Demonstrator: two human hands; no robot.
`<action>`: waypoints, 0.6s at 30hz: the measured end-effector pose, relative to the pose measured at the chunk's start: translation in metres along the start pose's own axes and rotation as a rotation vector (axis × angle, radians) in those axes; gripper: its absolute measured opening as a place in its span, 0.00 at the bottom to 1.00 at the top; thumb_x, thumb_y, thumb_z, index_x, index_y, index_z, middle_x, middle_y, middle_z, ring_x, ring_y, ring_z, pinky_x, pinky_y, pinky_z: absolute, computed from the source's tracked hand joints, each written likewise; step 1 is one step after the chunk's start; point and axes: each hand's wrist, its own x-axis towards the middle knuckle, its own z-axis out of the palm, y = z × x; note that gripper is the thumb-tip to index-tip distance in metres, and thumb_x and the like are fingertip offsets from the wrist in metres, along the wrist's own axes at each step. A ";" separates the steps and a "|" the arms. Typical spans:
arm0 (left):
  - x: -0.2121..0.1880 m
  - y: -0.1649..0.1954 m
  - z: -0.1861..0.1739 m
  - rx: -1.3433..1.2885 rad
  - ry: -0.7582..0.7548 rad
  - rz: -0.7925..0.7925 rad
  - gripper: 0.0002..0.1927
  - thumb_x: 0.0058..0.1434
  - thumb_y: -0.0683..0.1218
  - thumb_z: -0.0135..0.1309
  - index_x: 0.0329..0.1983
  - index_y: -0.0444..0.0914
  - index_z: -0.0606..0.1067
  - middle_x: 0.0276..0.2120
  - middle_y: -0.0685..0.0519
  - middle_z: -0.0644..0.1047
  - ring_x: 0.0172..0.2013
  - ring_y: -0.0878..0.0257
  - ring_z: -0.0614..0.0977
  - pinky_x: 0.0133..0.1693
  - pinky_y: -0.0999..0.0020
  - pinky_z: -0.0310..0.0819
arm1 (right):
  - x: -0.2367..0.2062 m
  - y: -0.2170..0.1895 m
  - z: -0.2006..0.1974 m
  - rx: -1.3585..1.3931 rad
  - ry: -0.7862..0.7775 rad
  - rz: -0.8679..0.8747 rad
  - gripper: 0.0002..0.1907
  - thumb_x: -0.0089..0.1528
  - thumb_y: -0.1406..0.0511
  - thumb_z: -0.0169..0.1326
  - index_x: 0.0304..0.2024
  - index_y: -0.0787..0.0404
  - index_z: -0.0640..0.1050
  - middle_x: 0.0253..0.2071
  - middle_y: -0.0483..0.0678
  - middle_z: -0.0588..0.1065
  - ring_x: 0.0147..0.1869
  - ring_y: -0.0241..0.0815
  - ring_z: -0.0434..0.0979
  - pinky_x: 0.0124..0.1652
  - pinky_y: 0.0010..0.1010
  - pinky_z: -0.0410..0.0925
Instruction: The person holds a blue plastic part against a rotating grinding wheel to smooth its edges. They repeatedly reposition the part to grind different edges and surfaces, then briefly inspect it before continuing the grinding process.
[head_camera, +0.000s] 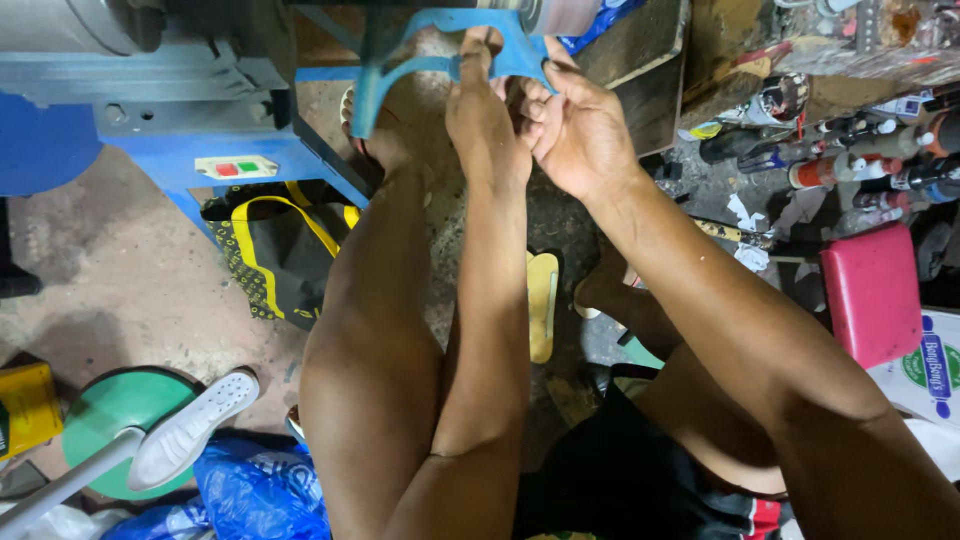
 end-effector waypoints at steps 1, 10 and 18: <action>0.000 -0.001 -0.001 -0.016 0.002 -0.002 0.17 0.69 0.56 0.45 0.36 0.38 0.73 0.18 0.53 0.73 0.12 0.66 0.70 0.11 0.73 0.58 | -0.004 0.000 0.003 -0.016 0.015 0.004 0.18 0.70 0.65 0.53 0.63 0.49 0.71 0.38 0.44 0.73 0.39 0.36 0.73 0.38 0.28 0.68; -0.001 -0.013 -0.013 -0.067 -0.044 0.057 0.15 0.70 0.51 0.42 0.41 0.34 0.73 0.21 0.49 0.74 0.13 0.63 0.72 0.13 0.70 0.62 | -0.016 -0.004 0.005 -0.118 -0.004 0.043 0.21 0.67 0.66 0.52 0.63 0.49 0.69 0.35 0.45 0.74 0.36 0.37 0.73 0.39 0.28 0.70; 0.012 -0.015 -0.005 -0.104 -0.009 0.074 0.16 0.73 0.53 0.46 0.39 0.36 0.73 0.21 0.54 0.72 0.15 0.68 0.71 0.15 0.75 0.60 | 0.008 -0.006 -0.017 -0.014 0.017 0.014 0.15 0.67 0.67 0.54 0.54 0.48 0.69 0.35 0.47 0.75 0.37 0.41 0.75 0.38 0.33 0.70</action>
